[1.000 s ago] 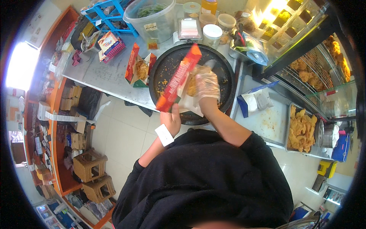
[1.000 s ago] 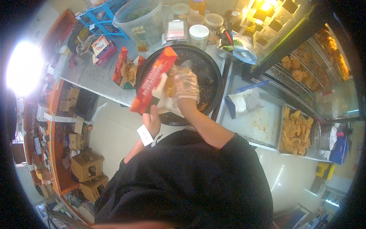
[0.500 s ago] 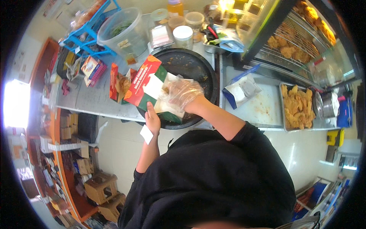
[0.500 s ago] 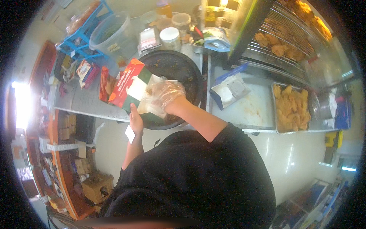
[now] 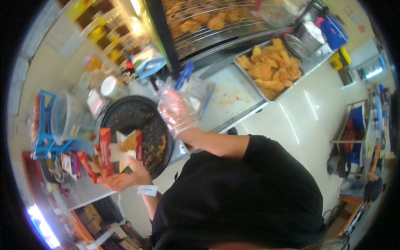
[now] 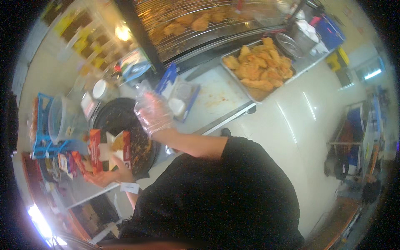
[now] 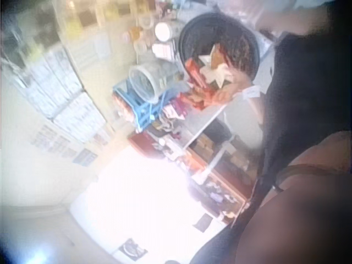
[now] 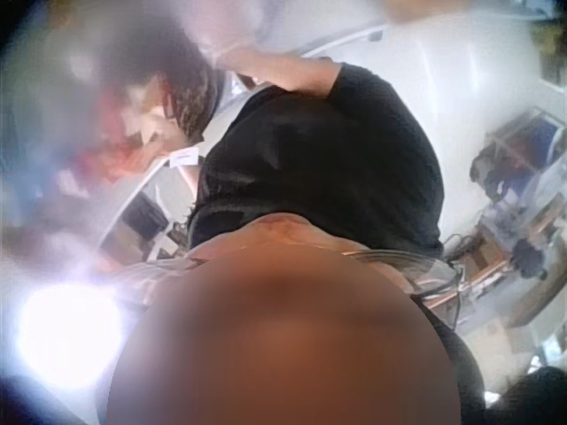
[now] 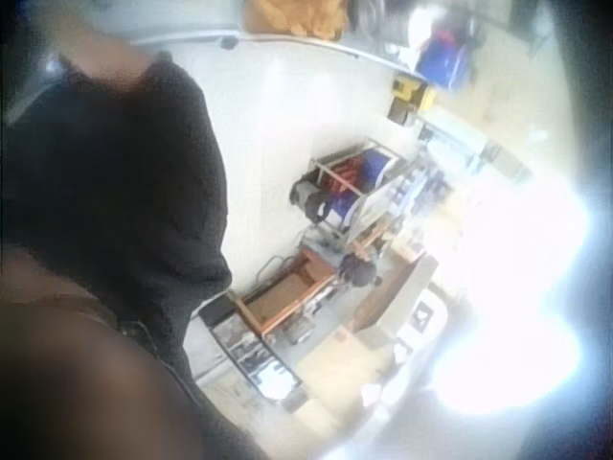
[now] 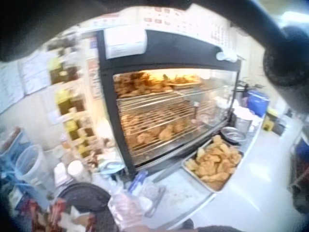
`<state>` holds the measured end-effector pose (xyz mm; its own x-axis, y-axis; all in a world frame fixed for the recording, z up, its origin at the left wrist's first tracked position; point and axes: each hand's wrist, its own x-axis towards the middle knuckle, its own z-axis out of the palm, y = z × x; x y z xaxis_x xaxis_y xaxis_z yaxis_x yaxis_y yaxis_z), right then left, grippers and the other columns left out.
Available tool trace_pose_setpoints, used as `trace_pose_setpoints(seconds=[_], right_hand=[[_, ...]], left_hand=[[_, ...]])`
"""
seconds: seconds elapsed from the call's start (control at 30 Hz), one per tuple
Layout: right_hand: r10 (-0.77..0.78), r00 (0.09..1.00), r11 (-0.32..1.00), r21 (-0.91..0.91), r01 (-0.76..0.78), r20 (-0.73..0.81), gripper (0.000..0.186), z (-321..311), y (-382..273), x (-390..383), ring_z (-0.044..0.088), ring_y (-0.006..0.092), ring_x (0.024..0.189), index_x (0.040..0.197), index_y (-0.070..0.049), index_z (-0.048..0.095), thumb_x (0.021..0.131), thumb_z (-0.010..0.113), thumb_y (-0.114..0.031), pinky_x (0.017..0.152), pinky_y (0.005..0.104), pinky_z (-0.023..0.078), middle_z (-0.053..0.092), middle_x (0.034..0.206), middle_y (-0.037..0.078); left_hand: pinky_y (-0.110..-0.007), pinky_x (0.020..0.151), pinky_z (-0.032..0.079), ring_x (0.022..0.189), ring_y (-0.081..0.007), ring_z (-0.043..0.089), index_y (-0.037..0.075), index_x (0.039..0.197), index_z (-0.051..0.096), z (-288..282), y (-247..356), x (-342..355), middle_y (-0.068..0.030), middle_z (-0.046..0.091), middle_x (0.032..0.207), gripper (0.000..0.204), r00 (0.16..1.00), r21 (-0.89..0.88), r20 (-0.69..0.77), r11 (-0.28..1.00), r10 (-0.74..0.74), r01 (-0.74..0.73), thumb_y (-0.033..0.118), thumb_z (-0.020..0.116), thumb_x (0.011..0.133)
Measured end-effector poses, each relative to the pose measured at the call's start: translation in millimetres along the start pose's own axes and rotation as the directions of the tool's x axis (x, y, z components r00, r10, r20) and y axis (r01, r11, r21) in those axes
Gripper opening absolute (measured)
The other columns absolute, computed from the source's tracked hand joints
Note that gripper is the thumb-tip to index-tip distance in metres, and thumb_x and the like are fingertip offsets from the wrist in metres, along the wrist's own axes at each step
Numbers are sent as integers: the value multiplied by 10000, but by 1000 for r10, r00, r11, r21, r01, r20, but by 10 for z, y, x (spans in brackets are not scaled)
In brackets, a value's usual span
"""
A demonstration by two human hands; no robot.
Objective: The person scoops a brown mixture into a small plastic bag, then places fried chicken pieces and a white rice ball into a takeaway box. They add a sauce packet, close the box, and place it into a plastic bag with a receipt.
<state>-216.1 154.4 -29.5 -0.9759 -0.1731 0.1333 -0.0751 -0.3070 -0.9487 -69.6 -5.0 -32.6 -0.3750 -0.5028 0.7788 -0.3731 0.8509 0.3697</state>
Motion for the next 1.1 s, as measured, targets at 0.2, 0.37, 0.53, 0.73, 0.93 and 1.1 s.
trace_pose_setpoints(seconds=[0.2, 0.37, 0.53, 0.73, 0.93, 1.1], right_hand=[[-125, 991, 992, 13, 124, 41, 679, -700, -306, 131, 461, 331, 1276, 1450, -73, 371, 884, 685, -280, 1080, 406, 367, 472, 1359, 169], [-399, 911, 866, -287, 410, 100, 745, -1909, -730, 392, 353, 341, 1385, 1464, -58, 352, 852, 713, -280, 1144, 424, 279, 395, 1472, 164], [-468, 882, 697, -593, 403, 50, 794, -3717, -1309, 1056, 324, 379, 1398, 1478, -24, 310, 838, 685, -307, 1161, 456, 235, 364, 1490, 204], [-776, 608, 113, -986, -126, -167, 757, -6676, -2249, 2285, 355, 362, 1365, 1466, 1, 324, 869, 643, -338, 1150, 457, 266, 364, 1481, 226], [-374, 862, 196, -938, -287, -342, 791, -8715, -2802, 3199, 287, 347, 1423, 1503, -197, 328, 847, 614, -533, 1179, 426, 228, 307, 1533, 209], [-32, 971, -186, -953, -239, -237, 677, -8912, -2640, 3736, 312, 325, 1418, 1439, -197, 441, 836, 619, -447, 1170, 428, 241, 339, 1530, 156]], left_hand=[[-501, 1184, 146, 1440, -426, 127, 107, 1460, -65, 501, 1615, -289, -284, 64, 1531, 1285, 857, -712, 224, 678, 465, -183, 171, 869, 580], [-505, 1199, 142, 1449, -378, 163, 58, 1492, -10, 1137, 2949, -553, -216, 104, 1553, 1189, 912, -750, 46, 617, 407, -237, 146, 818, 643], [-507, 1195, 157, 1444, -369, 197, 65, 1488, 133, 1369, 4199, -852, -179, 153, 1550, 1071, 867, -835, 190, 540, 461, -105, 237, 831, 694], [-497, 1085, 329, 1332, -427, 369, 47, 1417, 307, 1735, 5410, -790, -249, 371, 1441, 885, 651, -869, 323, 487, 687, -83, 183, 835, 721], [-437, 1092, 361, 1265, -385, 461, -9, 1324, 440, 2694, 7092, -779, -216, 468, 1369, 646, 400, -919, 328, 386, 856, -74, 141, 769, 789], [-433, 1106, 356, 1281, -409, 442, -27, 1388, 371, 3749, 8745, -1021, -251, 449, 1372, 690, 336, -945, 207, 277, 919, -174, 212, 701, 830]])
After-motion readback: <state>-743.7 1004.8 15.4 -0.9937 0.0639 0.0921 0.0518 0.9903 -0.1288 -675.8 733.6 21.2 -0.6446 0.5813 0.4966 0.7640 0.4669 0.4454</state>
